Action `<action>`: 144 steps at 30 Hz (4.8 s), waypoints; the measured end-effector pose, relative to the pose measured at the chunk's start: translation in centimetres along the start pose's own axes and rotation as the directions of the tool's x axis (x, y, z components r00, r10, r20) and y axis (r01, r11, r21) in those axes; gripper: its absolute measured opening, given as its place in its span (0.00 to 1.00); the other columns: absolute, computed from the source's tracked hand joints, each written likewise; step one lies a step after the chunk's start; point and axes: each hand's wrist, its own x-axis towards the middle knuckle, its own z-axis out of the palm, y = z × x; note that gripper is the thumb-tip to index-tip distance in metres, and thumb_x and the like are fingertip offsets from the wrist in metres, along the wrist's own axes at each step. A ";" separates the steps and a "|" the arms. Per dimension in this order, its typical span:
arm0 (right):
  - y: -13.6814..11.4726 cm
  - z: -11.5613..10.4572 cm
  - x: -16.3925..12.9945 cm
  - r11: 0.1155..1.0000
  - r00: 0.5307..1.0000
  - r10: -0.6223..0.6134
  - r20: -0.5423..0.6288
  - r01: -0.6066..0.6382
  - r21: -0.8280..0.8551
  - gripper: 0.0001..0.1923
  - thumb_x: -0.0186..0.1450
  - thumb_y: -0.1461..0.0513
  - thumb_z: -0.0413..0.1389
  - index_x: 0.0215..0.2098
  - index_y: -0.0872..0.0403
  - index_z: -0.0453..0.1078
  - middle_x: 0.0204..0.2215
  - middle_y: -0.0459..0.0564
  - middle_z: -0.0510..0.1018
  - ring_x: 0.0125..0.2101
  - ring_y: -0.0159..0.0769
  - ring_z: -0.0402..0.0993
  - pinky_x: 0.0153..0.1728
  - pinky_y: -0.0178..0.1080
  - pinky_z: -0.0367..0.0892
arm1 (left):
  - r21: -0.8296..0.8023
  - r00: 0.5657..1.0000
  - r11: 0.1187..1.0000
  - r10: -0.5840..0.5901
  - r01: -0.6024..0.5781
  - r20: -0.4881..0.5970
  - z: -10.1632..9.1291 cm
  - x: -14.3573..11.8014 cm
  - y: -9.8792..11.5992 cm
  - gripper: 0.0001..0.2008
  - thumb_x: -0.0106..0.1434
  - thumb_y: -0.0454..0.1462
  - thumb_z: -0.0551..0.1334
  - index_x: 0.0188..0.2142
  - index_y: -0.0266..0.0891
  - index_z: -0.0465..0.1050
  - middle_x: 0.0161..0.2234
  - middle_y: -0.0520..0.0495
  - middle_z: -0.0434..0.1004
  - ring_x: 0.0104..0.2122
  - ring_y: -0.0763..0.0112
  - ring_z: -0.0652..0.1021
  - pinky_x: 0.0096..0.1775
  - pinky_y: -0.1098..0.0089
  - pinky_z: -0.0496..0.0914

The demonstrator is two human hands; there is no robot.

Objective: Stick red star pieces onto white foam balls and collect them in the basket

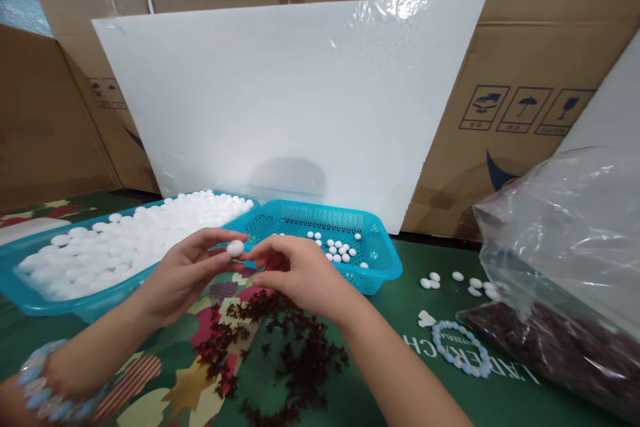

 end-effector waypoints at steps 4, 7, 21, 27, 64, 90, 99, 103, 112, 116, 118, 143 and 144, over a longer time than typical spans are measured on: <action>-0.1 -0.1 -0.2 0.998 0.998 -0.054 -0.039 0.055 0.021 0.06 0.46 0.68 0.51 0.24 0.54 0.64 0.20 0.41 0.67 0.21 0.24 0.62 0.22 0.30 0.59 | -0.076 0.999 0.997 -0.034 0.033 -0.013 0.0 -0.1 -0.1 0.07 0.41 0.32 0.60 0.24 0.40 0.66 0.25 0.55 0.70 0.24 0.79 0.69 0.25 0.79 0.63; -0.3 0.0 -0.4 0.993 0.991 -0.114 -0.074 0.114 -0.001 0.05 0.47 0.69 0.51 0.22 0.53 0.65 0.21 0.41 0.69 0.22 0.24 0.63 0.24 0.30 0.59 | -0.143 0.999 0.989 -0.036 0.032 -0.026 0.2 -0.3 0.0 0.08 0.40 0.30 0.61 0.23 0.40 0.67 0.24 0.55 0.70 0.24 0.80 0.69 0.25 0.80 0.63; -0.8 1.1 -0.4 0.933 0.992 0.009 -0.123 0.036 0.357 0.07 0.41 0.71 0.55 0.16 0.54 0.68 0.14 0.39 0.70 0.17 0.21 0.66 0.19 0.24 0.62 | -0.385 0.999 0.922 -0.043 0.031 -0.023 0.4 -0.7 0.3 0.07 0.38 0.35 0.63 0.21 0.38 0.71 0.22 0.51 0.73 0.19 0.81 0.70 0.23 0.83 0.66; -1.1 1.4 -1.0 0.930 0.994 -0.052 -0.100 0.085 0.357 0.09 0.44 0.72 0.53 0.18 0.52 0.68 0.14 0.38 0.71 0.18 0.19 0.67 0.20 0.21 0.63 | -0.417 0.999 0.909 -0.039 0.024 -0.027 0.4 -0.9 1.1 0.08 0.35 0.33 0.64 0.20 0.37 0.71 0.21 0.53 0.73 0.15 0.83 0.69 0.19 0.85 0.65; -1.5 2.2 -1.8 0.768 0.710 -0.636 -0.304 0.622 -0.154 0.12 0.49 0.72 0.51 0.26 0.49 0.67 0.20 0.42 0.72 0.22 0.26 0.66 0.22 0.29 0.63 | -0.395 0.994 0.917 -0.002 0.043 0.105 2.0 -2.7 1.6 0.05 0.40 0.36 0.62 0.22 0.41 0.70 0.18 0.56 0.70 0.17 0.82 0.69 0.21 0.84 0.64; -1.2 1.9 -2.1 0.702 0.687 -0.704 -0.183 0.632 -0.329 0.07 0.53 0.69 0.48 0.21 0.53 0.61 0.15 0.44 0.67 0.19 0.27 0.63 0.18 0.30 0.62 | -0.154 0.986 0.975 0.166 -0.163 0.007 1.3 -2.7 1.2 0.07 0.34 0.27 0.63 0.12 0.41 0.70 0.13 0.55 0.65 0.15 0.81 0.65 0.17 0.81 0.61; -1.0 1.9 -2.0 0.664 0.663 -0.736 -0.134 0.672 -0.328 0.08 0.53 0.70 0.48 0.19 0.54 0.60 0.16 0.45 0.69 0.20 0.26 0.64 0.20 0.29 0.62 | 0.004 0.968 0.970 0.244 -0.245 0.058 1.2 -2.6 1.1 0.05 0.36 0.31 0.63 0.13 0.42 0.69 0.13 0.54 0.63 0.14 0.79 0.63 0.16 0.78 0.58; -0.7 2.0 -1.9 0.684 0.671 -0.724 -0.162 0.667 -0.295 0.08 0.52 0.70 0.48 0.19 0.53 0.60 0.16 0.44 0.69 0.20 0.26 0.65 0.19 0.29 0.63 | 0.093 0.954 0.951 0.288 -0.294 0.080 1.0 -2.6 1.0 0.04 0.37 0.32 0.63 0.13 0.42 0.69 0.12 0.53 0.63 0.15 0.77 0.63 0.18 0.76 0.59; 0.3 2.4 -1.1 0.742 0.699 -0.671 -0.249 0.626 -0.240 0.09 0.51 0.70 0.48 0.17 0.53 0.59 0.15 0.43 0.67 0.18 0.26 0.64 0.18 0.29 0.62 | 0.183 0.930 0.912 0.360 -0.367 0.073 1.1 -2.5 0.9 0.05 0.38 0.32 0.62 0.11 0.43 0.68 0.11 0.55 0.61 0.14 0.78 0.62 0.18 0.76 0.57; 0.4 2.4 -1.1 0.708 0.671 -0.705 -0.230 0.642 -0.294 0.09 0.54 0.69 0.46 0.18 0.53 0.57 0.15 0.43 0.65 0.18 0.26 0.63 0.18 0.30 0.62 | 0.213 0.913 0.890 0.406 -0.403 0.031 1.4 -2.9 0.8 0.04 0.37 0.33 0.63 0.13 0.45 0.69 0.12 0.54 0.64 0.15 0.76 0.64 0.18 0.75 0.58; 0.5 2.3 -1.0 0.667 0.641 -0.741 -0.200 0.668 -0.330 0.08 0.56 0.66 0.44 0.19 0.52 0.56 0.15 0.43 0.64 0.18 0.27 0.63 0.18 0.30 0.62 | 0.221 0.907 0.881 0.420 -0.418 0.038 1.5 -3.0 0.9 0.05 0.37 0.33 0.63 0.13 0.45 0.69 0.12 0.54 0.65 0.15 0.75 0.64 0.17 0.75 0.58; 0.1 2.5 -0.9 0.577 0.534 -0.809 -0.246 0.642 -0.504 0.10 0.56 0.63 0.46 0.38 0.48 0.58 0.24 0.45 0.62 0.24 0.26 0.63 0.25 0.29 0.64 | 0.169 0.945 0.930 0.327 -0.325 0.022 1.6 -2.9 1.2 0.09 0.42 0.29 0.59 0.21 0.47 0.69 0.20 0.59 0.72 0.21 0.82 0.70 0.23 0.85 0.65; 0.0 2.2 -0.8 0.559 0.541 -0.814 -0.210 0.633 -0.535 0.12 0.57 0.63 0.45 0.40 0.47 0.57 0.25 0.45 0.61 0.25 0.26 0.63 0.26 0.29 0.64 | 0.102 0.965 0.960 0.261 -0.262 0.030 1.7 -2.8 1.4 0.09 0.42 0.29 0.59 0.21 0.47 0.69 0.21 0.59 0.72 0.22 0.82 0.71 0.23 0.86 0.65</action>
